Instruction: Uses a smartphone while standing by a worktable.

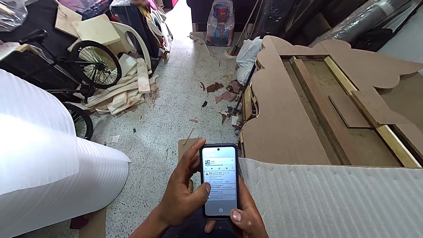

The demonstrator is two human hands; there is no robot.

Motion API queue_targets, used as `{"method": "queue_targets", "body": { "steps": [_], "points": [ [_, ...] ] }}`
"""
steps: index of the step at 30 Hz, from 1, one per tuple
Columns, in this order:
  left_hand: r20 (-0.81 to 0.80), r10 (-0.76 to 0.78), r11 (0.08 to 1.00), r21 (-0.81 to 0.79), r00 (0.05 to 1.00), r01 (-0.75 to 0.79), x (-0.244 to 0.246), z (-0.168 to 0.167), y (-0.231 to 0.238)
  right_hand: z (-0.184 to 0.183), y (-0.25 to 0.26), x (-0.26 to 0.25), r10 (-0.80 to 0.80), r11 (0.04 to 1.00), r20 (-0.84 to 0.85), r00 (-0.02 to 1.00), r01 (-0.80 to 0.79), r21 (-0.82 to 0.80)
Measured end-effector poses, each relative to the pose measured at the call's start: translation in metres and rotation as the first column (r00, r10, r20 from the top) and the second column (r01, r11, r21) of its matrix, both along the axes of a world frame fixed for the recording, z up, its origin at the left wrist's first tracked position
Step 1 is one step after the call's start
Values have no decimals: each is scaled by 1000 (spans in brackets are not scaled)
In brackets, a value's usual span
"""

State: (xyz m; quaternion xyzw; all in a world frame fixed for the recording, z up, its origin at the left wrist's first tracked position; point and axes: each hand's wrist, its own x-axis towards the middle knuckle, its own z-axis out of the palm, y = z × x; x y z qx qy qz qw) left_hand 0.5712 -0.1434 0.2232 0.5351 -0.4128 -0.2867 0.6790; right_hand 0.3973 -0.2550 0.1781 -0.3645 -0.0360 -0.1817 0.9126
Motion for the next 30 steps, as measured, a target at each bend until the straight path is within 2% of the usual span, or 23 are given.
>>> {"method": "queue_targets", "body": {
  "steps": [30],
  "points": [
    [3, -11, 1000, -16, 1000, 11, 4, -1, 13, 6, 13, 2, -8, 999, -5, 1000, 8, -47]
  ]
}}
